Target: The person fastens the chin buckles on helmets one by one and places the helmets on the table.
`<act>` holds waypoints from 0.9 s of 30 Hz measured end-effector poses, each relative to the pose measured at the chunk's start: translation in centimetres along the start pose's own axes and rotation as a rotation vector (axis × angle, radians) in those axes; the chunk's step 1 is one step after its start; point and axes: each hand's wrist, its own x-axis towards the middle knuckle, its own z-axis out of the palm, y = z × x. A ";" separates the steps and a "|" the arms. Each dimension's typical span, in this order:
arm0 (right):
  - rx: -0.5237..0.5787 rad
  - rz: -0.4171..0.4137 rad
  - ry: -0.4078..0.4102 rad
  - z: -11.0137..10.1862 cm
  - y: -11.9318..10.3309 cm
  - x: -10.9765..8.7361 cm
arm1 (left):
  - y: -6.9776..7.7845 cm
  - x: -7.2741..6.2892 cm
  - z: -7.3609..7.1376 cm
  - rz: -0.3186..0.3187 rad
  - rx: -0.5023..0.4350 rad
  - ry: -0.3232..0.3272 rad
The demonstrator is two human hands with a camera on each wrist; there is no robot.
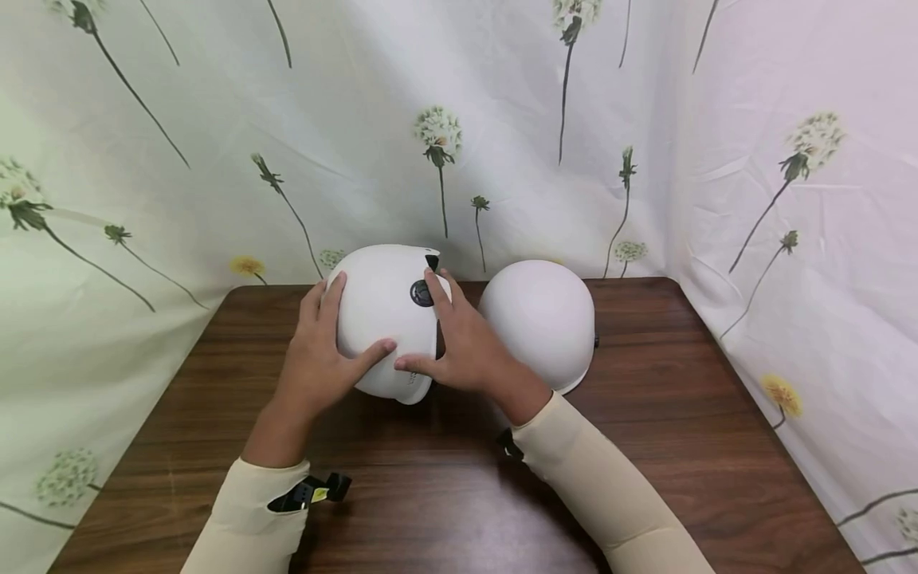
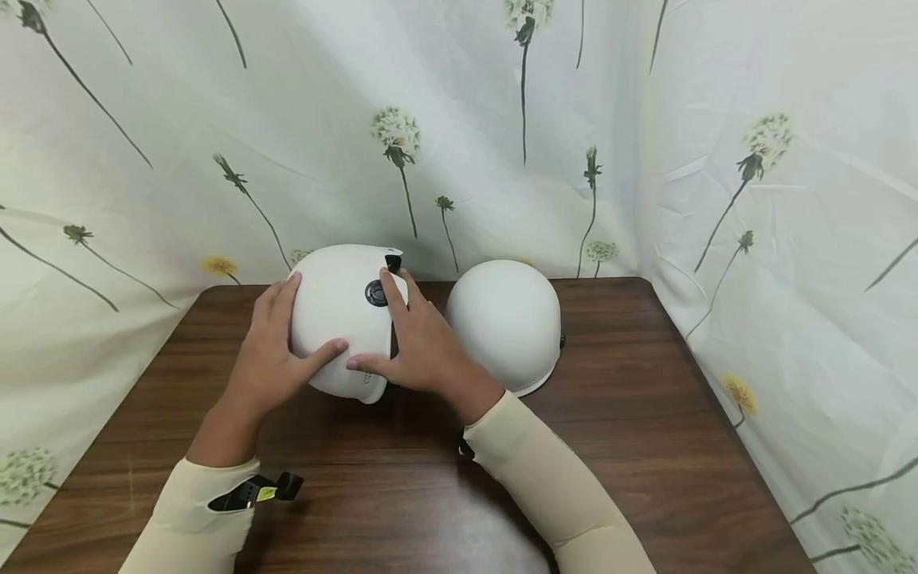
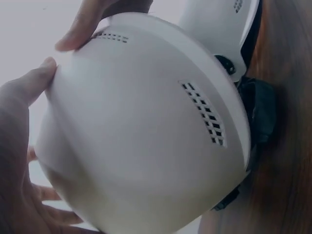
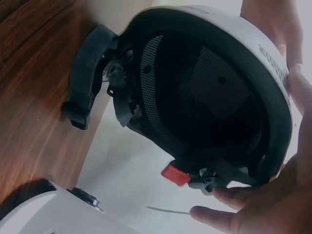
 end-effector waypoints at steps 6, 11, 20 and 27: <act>-0.033 -0.078 -0.013 -0.3 -0.2 -0.4 | -1.3 -0.1 -0.4 0.029 -0.066 -0.002; -0.002 -0.094 -0.020 -0.5 0.0 -0.5 | -1.7 0.0 -0.4 0.062 -0.119 -0.011; 0.040 -0.167 -0.054 -0.9 -0.3 -0.6 | -3.1 0.1 -0.5 0.016 -0.274 -0.091; 0.066 -0.206 -0.046 -0.8 -0.3 -0.5 | -3.4 0.1 -0.6 0.007 -0.378 -0.090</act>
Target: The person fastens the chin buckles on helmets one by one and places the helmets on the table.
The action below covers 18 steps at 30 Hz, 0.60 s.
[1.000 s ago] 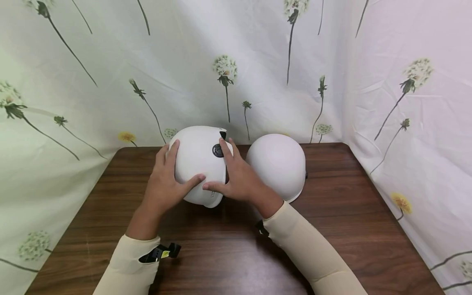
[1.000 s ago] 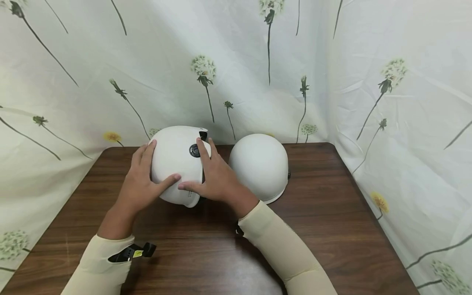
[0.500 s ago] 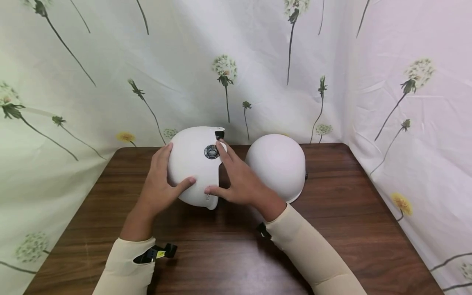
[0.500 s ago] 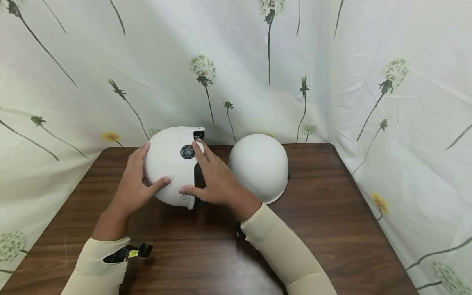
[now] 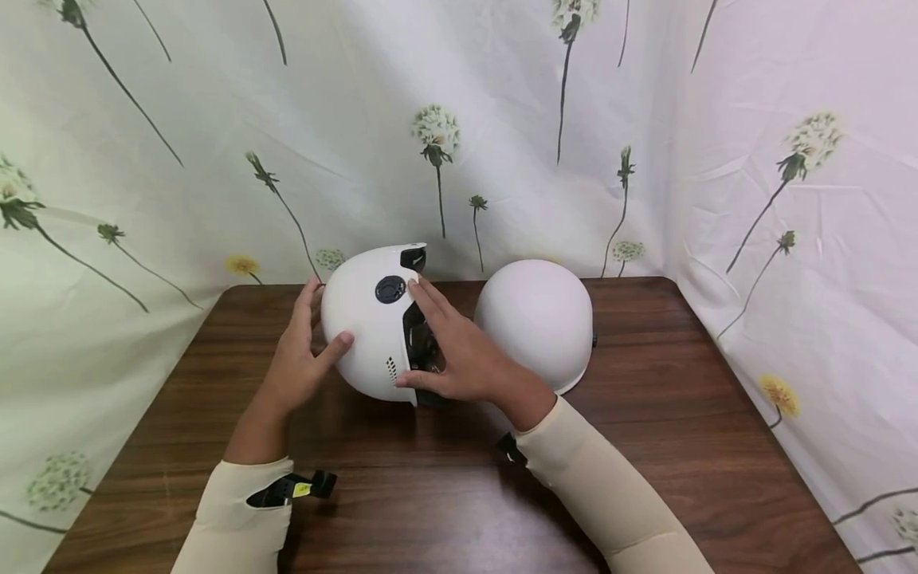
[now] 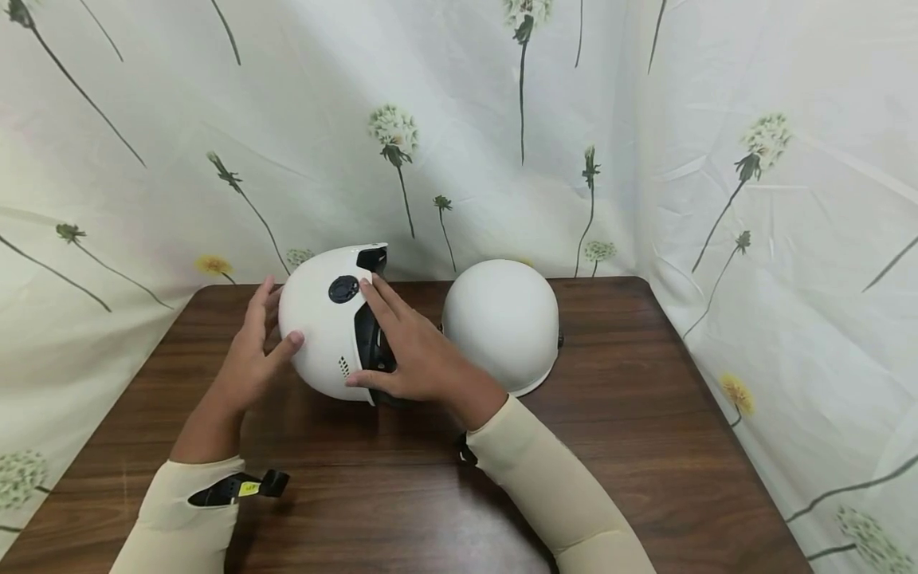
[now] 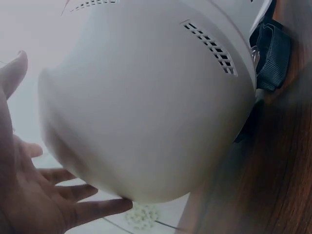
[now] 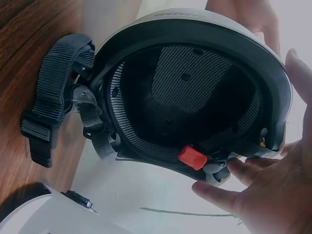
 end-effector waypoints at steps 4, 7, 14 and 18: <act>-0.027 -0.042 0.006 0.3 0.0 0.0 | 0.2 0.1 0.1 0.056 0.098 0.039; -0.038 -0.059 -0.004 0.5 -0.1 -0.1 | 0.8 0.1 0.4 0.087 0.199 0.060; -0.044 -0.065 -0.029 0.8 -0.5 -0.1 | 2.8 -0.1 1.1 0.026 0.306 0.084; -0.056 -0.069 -0.035 0.9 -0.7 -0.1 | 3.4 -0.4 1.4 0.011 0.349 0.127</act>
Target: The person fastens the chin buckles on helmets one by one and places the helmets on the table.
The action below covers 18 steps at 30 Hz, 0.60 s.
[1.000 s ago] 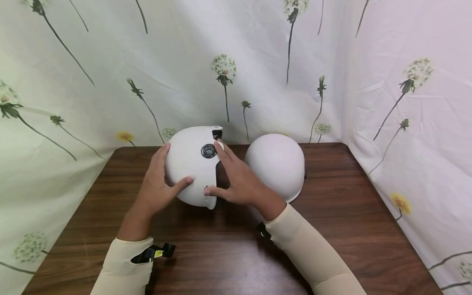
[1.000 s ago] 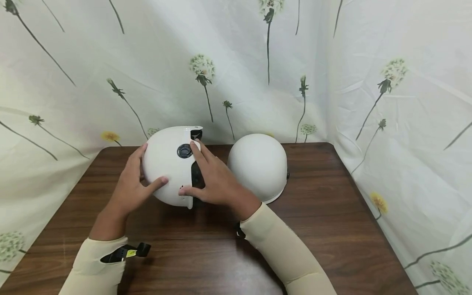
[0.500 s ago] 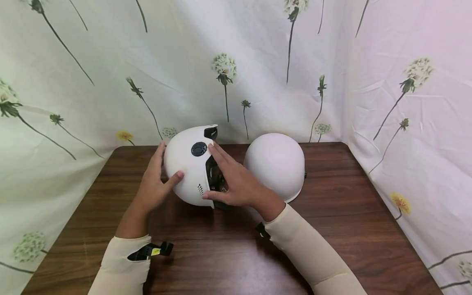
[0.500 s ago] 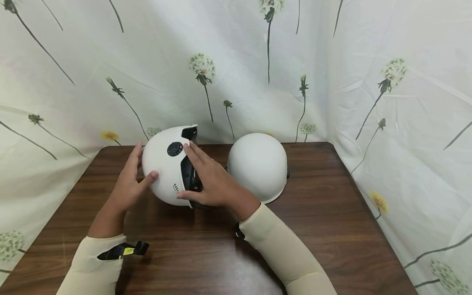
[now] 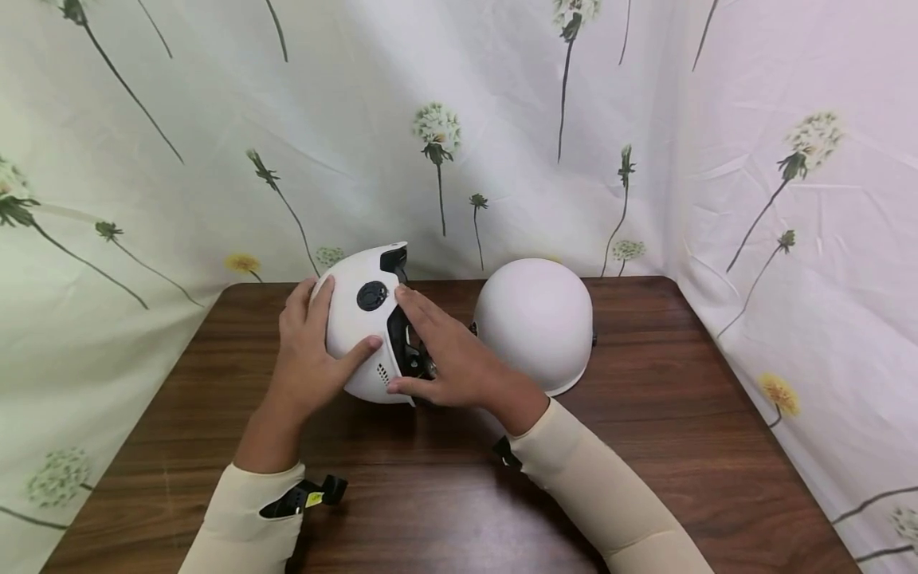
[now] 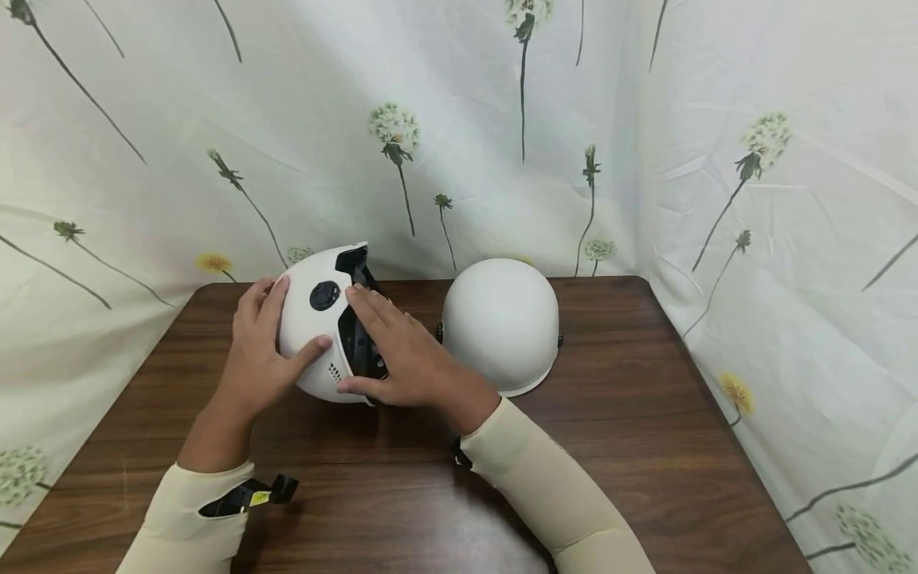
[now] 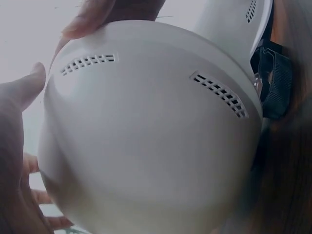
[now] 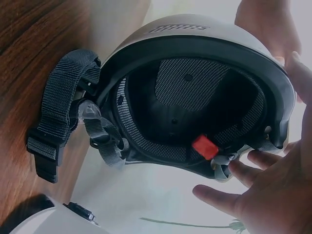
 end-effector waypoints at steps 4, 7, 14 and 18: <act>-0.002 0.025 -0.039 0.2 -0.3 -0.1 | 0.5 -0.2 -0.1 -0.017 0.055 0.007; -0.008 0.036 -0.066 0.3 -0.4 -0.2 | 0.6 -0.3 -0.4 -0.049 0.068 -0.028; -0.066 0.075 -0.107 0.6 -0.3 -0.3 | 0.3 -0.1 -0.4 -0.070 0.010 -0.067; -0.094 0.123 -0.131 0.5 -0.1 -0.4 | 0.0 0.0 -0.4 -0.048 -0.028 -0.056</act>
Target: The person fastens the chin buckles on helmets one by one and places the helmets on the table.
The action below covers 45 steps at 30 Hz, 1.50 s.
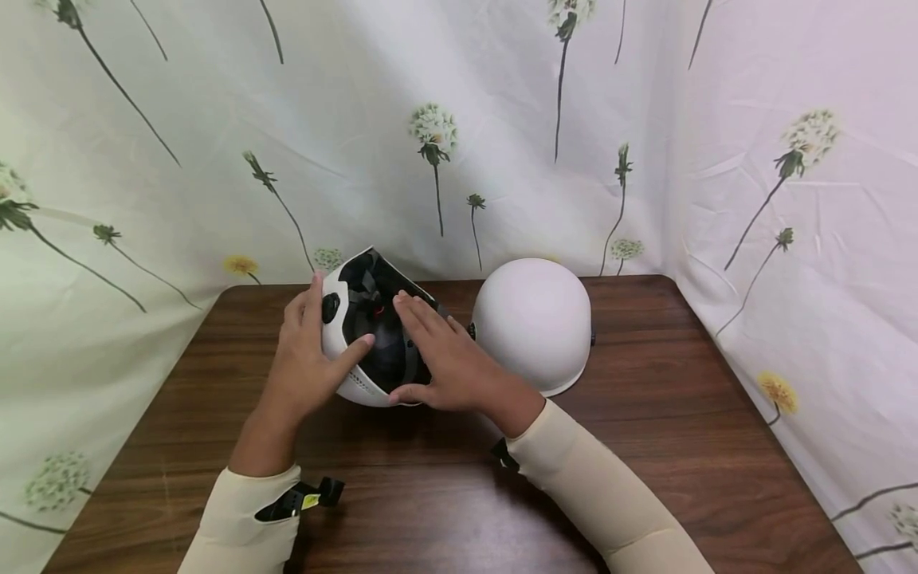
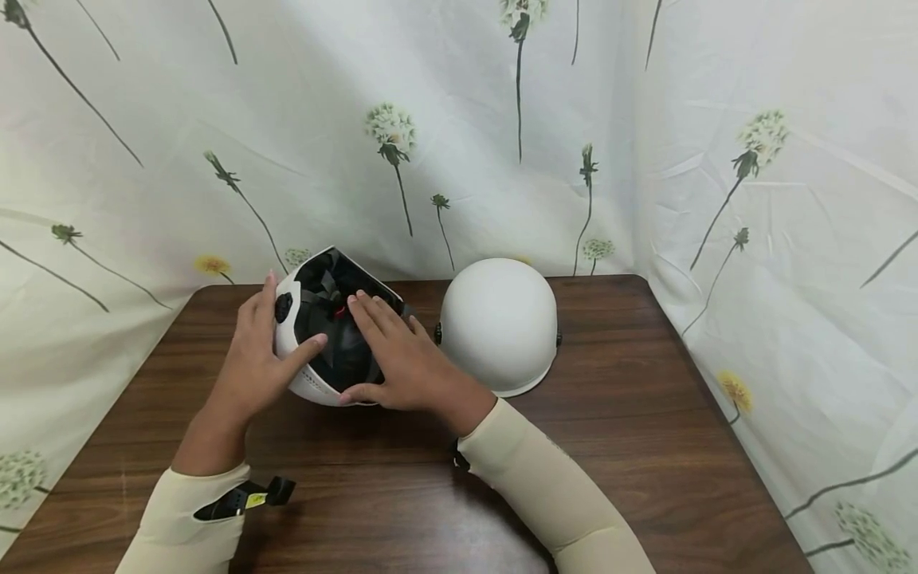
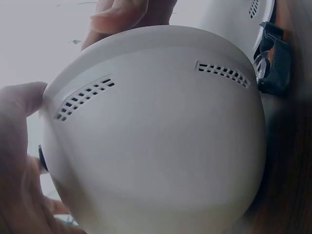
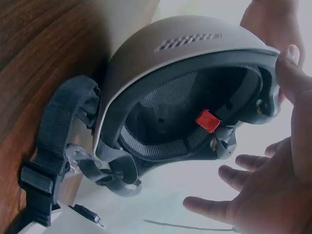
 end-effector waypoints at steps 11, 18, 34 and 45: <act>0.049 0.103 0.000 -1.3 1.7 -0.1 | -0.5 -0.1 -0.9 -0.022 -0.002 0.080; 0.069 0.146 -0.067 -2.0 2.5 -0.4 | -0.6 -0.4 -1.2 -0.019 0.009 0.126; 0.152 0.174 -0.146 -1.9 3.0 -0.6 | -1.9 0.0 -3.2 -0.170 0.053 -0.054; 0.204 0.240 -0.160 -1.8 3.1 -0.7 | -2.6 0.0 -2.7 -0.228 0.091 -0.165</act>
